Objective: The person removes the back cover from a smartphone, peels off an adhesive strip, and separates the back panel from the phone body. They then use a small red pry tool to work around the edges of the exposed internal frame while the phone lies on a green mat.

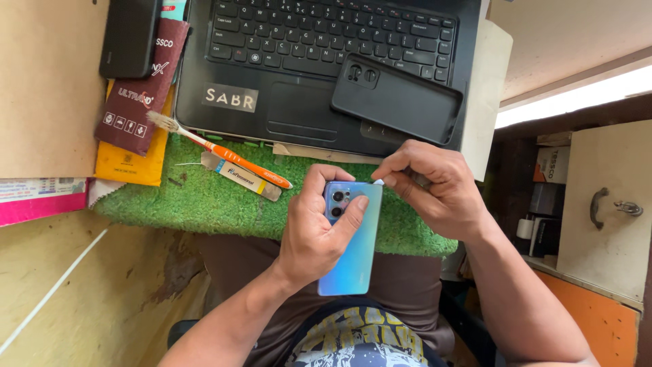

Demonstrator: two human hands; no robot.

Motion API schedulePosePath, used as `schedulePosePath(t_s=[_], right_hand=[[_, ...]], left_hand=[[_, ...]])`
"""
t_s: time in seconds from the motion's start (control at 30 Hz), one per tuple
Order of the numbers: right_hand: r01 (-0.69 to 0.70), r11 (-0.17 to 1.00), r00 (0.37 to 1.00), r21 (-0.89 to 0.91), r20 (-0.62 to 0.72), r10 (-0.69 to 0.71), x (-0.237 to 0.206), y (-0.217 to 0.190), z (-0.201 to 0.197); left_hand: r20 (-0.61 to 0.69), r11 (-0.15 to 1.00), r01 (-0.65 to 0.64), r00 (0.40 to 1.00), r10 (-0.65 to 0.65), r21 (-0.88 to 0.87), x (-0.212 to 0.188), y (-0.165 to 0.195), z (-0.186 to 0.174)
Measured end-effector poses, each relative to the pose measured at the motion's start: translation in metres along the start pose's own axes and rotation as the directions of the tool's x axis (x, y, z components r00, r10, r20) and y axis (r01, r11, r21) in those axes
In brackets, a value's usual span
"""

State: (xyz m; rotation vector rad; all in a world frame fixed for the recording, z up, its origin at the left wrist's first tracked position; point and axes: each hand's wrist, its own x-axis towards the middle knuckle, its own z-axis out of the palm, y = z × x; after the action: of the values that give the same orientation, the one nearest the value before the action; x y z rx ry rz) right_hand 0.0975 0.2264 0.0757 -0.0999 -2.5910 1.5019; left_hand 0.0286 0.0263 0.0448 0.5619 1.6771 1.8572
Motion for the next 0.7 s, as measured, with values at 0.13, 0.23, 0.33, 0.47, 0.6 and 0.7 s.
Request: schedulePosePath(t_s=[0.13, 0.23, 0.33, 0.47, 0.6, 0.7], right_hand=[[-0.085, 0.994, 0.996, 0.073, -0.027, 0.087, -0.001, 0.005, 0.0], [-0.043, 0.996, 0.997, 0.073, -0.055, 0.047, -0.001, 0.008, -0.002], [-0.055, 0.998, 0.995, 0.041, -0.084, 0.058, -0.002, 0.011, -0.001], [-0.073, 0.983, 0.99, 0.168, -0.107, 0.091, -0.004, 0.013, 0.001], [-0.081, 0.973, 0.983, 0.214, -0.141, 0.113, -0.004, 0.013, 0.005], [-0.153, 0.943, 0.965, 0.295, -0.162, 0.208, -0.005, 0.013, 0.011]], left_hand=[[-0.019, 0.998, -0.052, 0.998, 0.052, 0.025, 0.005, 0.002, 0.001], [-0.021, 0.997, -0.07, 0.997, 0.071, 0.033, 0.01, 0.003, 0.002], [-0.023, 0.997, -0.074, 0.997, 0.075, 0.03, 0.013, 0.002, 0.004], [-0.009, 0.995, -0.032, 0.999, 0.031, -0.094, 0.017, 0.0, 0.003], [-0.002, 0.991, -0.08, 0.997, 0.08, -0.108, 0.017, -0.004, 0.002], [-0.006, 0.974, -0.031, 1.0, 0.03, -0.224, 0.019, -0.009, 0.003]])
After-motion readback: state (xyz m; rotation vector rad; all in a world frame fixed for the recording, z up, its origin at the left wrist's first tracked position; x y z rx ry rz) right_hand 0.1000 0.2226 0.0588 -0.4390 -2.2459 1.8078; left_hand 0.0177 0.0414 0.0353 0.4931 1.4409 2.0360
